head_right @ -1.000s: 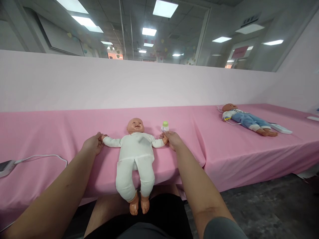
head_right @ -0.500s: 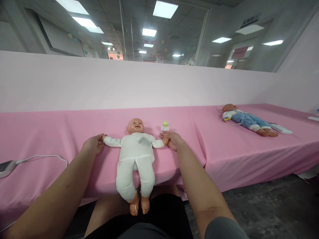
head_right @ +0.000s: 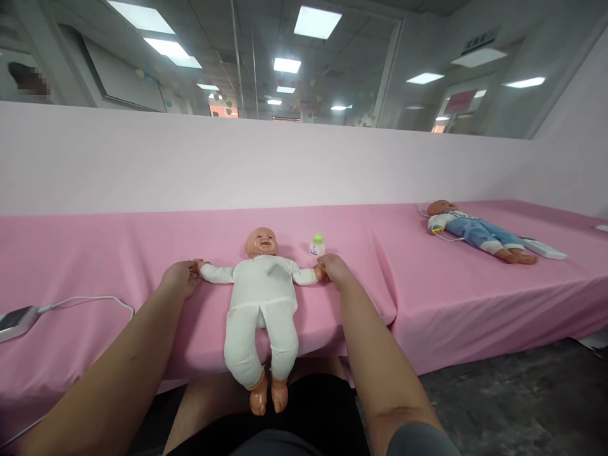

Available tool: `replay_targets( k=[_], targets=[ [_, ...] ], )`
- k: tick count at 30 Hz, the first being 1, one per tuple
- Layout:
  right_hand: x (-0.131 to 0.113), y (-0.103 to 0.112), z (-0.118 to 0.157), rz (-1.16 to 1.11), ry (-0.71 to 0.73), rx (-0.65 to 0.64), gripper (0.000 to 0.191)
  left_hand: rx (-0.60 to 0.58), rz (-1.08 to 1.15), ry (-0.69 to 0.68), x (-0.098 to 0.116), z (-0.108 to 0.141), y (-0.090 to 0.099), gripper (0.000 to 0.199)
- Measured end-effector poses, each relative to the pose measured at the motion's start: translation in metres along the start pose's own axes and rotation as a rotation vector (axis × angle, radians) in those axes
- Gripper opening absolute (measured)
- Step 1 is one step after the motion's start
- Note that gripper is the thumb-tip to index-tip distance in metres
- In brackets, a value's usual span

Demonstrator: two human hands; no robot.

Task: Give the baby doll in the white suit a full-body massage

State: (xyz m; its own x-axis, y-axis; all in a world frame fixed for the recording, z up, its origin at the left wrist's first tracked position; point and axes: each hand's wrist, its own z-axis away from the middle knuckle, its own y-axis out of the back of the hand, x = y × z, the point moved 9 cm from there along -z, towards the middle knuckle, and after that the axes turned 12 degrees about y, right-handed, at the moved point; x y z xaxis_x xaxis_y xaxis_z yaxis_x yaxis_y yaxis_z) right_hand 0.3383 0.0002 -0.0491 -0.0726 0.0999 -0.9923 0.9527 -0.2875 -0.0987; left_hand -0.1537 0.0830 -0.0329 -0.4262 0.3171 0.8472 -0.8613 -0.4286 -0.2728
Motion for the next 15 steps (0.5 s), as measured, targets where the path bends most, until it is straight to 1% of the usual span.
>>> replay_targets(
  k=[2, 5, 8, 11, 13, 15],
  targets=[
    [-0.002, 0.004, 0.002, 0.054, 0.014, -0.003, 0.009, 0.019, -0.050, -0.012, 0.000, 0.002, 0.004, 0.012],
    [-0.004, 0.010, 0.003, 0.115, 0.023, 0.001, 0.017, 0.050, -0.132, -0.057, 0.004, 0.004, 0.008, 0.007],
    [-0.006, 0.012, 0.004, 0.141, 0.013, 0.021, 0.026, 0.063, -0.183, -0.086, 0.007, 0.007, 0.009, 0.006],
    [-0.009, 0.011, 0.004, 0.040, 0.017, 0.050, 0.028, 0.049, -0.163, -0.067, 0.008, 0.010, 0.007, 0.007],
    [-0.009, 0.007, 0.005, -0.039, 0.006, 0.044, 0.026, 0.022, -0.114, -0.044, 0.007, 0.012, 0.005, 0.007],
    [-0.009, 0.004, 0.007, -0.068, -0.021, 0.026, 0.025, -0.009, -0.060, -0.020, 0.006, 0.013, 0.002, 0.007]
  ],
)
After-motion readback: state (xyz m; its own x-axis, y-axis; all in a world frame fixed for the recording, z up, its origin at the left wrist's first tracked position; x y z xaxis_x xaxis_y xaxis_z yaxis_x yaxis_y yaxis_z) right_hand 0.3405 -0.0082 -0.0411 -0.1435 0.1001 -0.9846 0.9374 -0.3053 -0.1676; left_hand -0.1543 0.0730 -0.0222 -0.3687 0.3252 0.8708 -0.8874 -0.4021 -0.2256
